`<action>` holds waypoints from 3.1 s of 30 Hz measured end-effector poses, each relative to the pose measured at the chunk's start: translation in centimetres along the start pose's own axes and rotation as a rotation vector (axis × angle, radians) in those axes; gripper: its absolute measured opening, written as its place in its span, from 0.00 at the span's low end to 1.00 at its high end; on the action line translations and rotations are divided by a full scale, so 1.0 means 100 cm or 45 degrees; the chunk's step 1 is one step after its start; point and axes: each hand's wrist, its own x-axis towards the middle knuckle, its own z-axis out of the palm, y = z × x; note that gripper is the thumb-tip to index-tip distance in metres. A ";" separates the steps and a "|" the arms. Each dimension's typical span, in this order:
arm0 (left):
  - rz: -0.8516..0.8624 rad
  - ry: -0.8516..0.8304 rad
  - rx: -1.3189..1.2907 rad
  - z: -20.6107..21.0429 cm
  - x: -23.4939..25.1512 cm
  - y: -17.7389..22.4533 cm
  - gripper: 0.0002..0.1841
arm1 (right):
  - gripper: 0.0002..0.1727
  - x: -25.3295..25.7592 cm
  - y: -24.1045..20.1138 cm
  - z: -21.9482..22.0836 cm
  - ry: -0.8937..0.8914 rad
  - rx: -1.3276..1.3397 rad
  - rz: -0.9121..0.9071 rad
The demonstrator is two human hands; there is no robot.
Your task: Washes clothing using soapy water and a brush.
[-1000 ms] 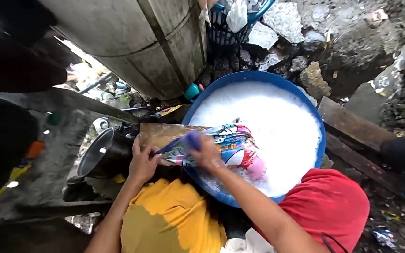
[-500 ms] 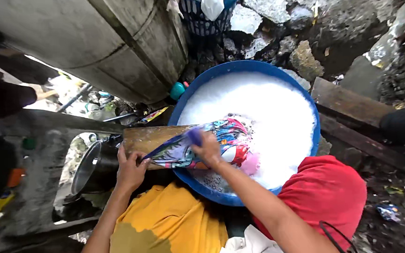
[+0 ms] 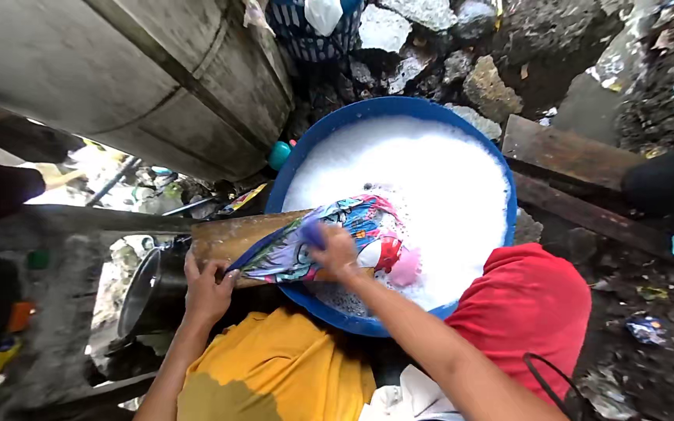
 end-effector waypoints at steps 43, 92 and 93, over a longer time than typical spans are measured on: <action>-0.278 -0.025 0.464 -0.041 0.018 0.037 0.24 | 0.38 -0.004 -0.108 0.031 -0.224 0.071 -0.359; -0.238 0.436 0.068 0.014 0.026 0.002 0.26 | 0.38 0.046 0.038 -0.047 0.053 0.023 0.312; -0.242 0.435 0.054 0.014 0.025 0.003 0.26 | 0.41 0.054 0.064 -0.062 0.163 0.012 0.447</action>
